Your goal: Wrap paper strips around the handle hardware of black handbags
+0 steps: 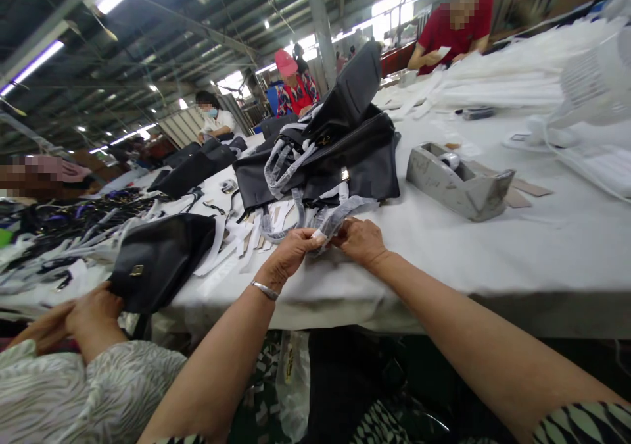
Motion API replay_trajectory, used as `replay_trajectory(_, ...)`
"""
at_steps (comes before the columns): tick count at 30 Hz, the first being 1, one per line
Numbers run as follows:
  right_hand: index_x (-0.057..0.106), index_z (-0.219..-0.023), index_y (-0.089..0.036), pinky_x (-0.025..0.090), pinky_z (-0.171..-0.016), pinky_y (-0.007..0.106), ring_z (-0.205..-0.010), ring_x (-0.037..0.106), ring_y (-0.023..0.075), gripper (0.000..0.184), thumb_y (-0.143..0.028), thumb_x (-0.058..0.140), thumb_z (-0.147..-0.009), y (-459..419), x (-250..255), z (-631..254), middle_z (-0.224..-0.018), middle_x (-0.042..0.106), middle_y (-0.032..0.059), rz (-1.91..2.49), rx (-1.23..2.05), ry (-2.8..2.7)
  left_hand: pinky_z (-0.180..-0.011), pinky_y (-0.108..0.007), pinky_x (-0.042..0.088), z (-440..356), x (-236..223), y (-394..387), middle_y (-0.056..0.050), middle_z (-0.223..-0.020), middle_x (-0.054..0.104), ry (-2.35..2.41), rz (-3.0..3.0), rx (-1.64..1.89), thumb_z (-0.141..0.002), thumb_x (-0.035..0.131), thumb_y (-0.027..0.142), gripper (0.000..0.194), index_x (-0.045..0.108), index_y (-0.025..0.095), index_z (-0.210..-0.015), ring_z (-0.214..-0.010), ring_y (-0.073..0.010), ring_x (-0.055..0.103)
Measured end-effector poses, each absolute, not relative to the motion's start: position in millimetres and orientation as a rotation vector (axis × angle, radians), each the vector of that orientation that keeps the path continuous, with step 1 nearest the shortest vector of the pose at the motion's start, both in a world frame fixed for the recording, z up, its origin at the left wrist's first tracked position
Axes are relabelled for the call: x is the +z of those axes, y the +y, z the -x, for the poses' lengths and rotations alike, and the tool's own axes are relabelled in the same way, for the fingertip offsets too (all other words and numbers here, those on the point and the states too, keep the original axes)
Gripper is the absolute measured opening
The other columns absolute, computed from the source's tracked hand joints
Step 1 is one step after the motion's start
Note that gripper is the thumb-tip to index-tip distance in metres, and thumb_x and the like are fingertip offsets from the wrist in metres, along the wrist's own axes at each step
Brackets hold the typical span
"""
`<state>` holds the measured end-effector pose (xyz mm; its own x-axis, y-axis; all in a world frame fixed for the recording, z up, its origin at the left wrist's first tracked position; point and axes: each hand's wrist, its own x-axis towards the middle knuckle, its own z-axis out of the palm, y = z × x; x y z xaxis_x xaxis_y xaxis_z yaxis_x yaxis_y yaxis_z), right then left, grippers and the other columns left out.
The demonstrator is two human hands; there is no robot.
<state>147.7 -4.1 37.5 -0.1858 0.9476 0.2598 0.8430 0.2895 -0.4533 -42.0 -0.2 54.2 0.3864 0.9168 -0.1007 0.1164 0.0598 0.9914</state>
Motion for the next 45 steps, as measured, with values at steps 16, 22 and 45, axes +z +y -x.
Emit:
replay_trajectory(16, 0.065, -0.102, -0.015, 0.041, -0.051, 0.022, -0.065, 0.058, 0.0111, 0.027, -0.034, 0.052, -0.089, -44.4, 59.0, -170.6, -0.107, 0.067, 0.0097, 1.120, 1.646, -0.881, -0.068, -0.025, 0.039, -31.5, 63.7, -13.4, -0.001, -0.075, 0.064, 1.314, -1.723, 1.073, -0.076, 0.067, 0.042, 0.030, 0.070, 0.013, -0.086, -0.070, -0.0139, 0.053)
replay_trajectory(22, 0.067, -0.088, -0.016, 0.049, -0.067, 0.027, -0.075, 0.062, 0.0157, 0.025, -0.030, 0.077, -0.069, -48.0, 46.0, -157.0, -0.084, 0.070, 0.0035, 0.682, 1.842, -0.450, -0.087, -0.035, 0.041, -31.3, 67.9, -31.7, -0.004, -0.088, 0.068, 1.485, -2.215, 0.687, -0.088, 0.053, 0.038, 0.027, 0.069, 0.019, -0.101, -0.090, -0.0223, 0.054)
replay_trajectory(45, 0.069, -0.087, -0.014, 0.055, -0.075, 0.029, -0.088, 0.065, 0.0188, 0.030, -0.029, 0.085, -0.065, -92.6, 59.3, -206.9, -0.107, 0.067, 0.0095, 1.129, 1.903, -0.814, -0.098, -0.047, 0.033, -1.4, 43.4, -51.5, -0.014, -0.112, 0.062, 1.488, -2.575, 0.434, -0.085, 0.059, 0.035, 0.047, 0.055, 0.018, -0.129, -0.110, -0.0329, 0.047)
